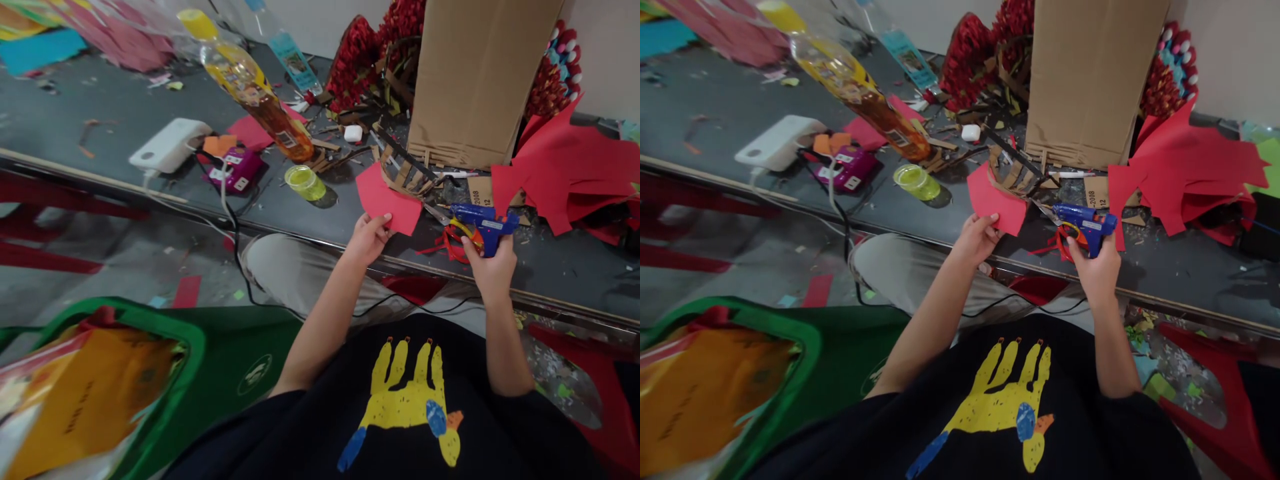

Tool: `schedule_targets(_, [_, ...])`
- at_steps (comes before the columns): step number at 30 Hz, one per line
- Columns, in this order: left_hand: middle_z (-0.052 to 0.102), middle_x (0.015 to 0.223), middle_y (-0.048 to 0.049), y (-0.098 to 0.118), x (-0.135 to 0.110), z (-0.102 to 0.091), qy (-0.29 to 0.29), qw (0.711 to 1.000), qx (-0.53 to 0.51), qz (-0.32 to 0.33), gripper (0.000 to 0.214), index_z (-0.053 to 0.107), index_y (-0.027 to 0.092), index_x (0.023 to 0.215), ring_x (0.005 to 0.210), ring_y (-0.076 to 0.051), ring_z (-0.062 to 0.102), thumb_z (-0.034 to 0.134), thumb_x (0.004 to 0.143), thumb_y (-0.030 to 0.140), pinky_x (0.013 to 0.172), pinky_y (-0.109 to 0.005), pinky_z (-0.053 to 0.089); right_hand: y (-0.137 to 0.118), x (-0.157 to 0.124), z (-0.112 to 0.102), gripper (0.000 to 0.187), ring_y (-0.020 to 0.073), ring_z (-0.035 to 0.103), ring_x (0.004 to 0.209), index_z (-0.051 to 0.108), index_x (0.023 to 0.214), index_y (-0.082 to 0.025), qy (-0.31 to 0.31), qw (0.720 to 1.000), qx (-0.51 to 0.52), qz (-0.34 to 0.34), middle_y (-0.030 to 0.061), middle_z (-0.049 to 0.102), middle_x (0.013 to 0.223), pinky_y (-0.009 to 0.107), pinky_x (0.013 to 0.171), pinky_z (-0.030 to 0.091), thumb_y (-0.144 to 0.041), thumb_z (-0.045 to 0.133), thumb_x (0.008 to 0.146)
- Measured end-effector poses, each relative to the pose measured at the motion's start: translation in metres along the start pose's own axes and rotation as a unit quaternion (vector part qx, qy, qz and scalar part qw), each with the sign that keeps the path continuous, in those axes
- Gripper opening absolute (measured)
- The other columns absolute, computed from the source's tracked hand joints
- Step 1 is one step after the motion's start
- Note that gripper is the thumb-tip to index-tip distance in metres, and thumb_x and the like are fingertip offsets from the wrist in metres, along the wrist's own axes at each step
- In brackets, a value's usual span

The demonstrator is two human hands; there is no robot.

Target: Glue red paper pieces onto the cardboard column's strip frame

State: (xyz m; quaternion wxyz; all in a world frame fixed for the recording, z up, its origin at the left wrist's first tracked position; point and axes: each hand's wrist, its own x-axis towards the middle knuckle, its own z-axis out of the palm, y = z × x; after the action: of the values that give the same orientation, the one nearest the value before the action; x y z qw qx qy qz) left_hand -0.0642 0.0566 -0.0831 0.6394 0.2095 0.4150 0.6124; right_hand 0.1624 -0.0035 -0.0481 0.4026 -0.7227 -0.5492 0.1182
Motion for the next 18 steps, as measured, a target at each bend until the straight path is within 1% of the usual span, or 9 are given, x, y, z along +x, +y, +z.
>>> schedule_targets(2, [0.047,0.039,0.0085,0.0,-0.001,-0.001,-0.003,1.0,0.009,-0.003,0.035,0.047,0.016,0.054,0.048,-0.006,0.056,0.081,0.055,0.021,0.059,-0.017,0.054,-0.002,-0.003,0.007,0.06,0.0262,0.064,0.074,0.052,0.103,-0.018,0.003,1.0,-0.018,-0.005,0.0081,0.063,0.078,0.039,0.07,0.05,-0.069,0.057,0.071])
schedule_targets(5, [0.044,0.037,0.0075,0.001,-0.002,-0.001,-0.006,1.0,0.019,-0.008,0.039,0.042,0.016,0.047,0.048,-0.006,0.054,0.08,0.055,0.02,0.057,-0.016,0.053,-0.005,-0.006,0.015,0.059,0.0286,0.065,0.081,0.053,0.105,-0.017,0.012,0.999,-0.041,-0.014,0.011,0.064,0.085,0.039,0.071,0.05,-0.067,0.055,0.073])
schedule_targets(11, [0.043,0.038,0.0077,0.003,-0.003,0.0,-0.01,0.999,0.028,-0.012,0.039,0.044,0.016,0.048,0.048,-0.006,0.055,0.081,0.058,0.022,0.06,-0.017,0.057,-0.009,-0.01,0.02,0.057,0.0281,0.065,0.081,0.051,0.111,-0.017,0.009,0.998,-0.051,-0.028,0.0101,0.063,0.086,0.039,0.071,0.051,-0.063,0.055,0.076])
schedule_targets(14, [0.045,0.039,0.0077,0.004,-0.003,0.001,-0.013,0.999,0.029,-0.012,0.041,0.045,0.016,0.048,0.047,-0.006,0.055,0.085,0.052,0.024,0.057,-0.016,0.056,-0.01,-0.01,0.02,0.056,0.029,0.065,0.083,0.051,0.11,-0.017,0.014,0.997,-0.063,-0.034,0.0115,0.063,0.089,0.04,0.071,0.051,-0.061,0.054,0.076])
schedule_targets(18, [0.052,0.044,0.007,0.004,-0.004,0.001,-0.015,0.999,0.026,-0.01,0.042,0.047,0.016,0.051,0.05,-0.006,0.057,0.088,0.046,0.026,0.056,-0.016,0.056,-0.01,-0.01,0.02,0.05,0.0286,0.064,0.078,0.05,0.108,-0.017,0.006,0.996,-0.08,-0.03,0.0114,0.063,0.087,0.04,0.069,0.05,-0.056,0.053,0.077])
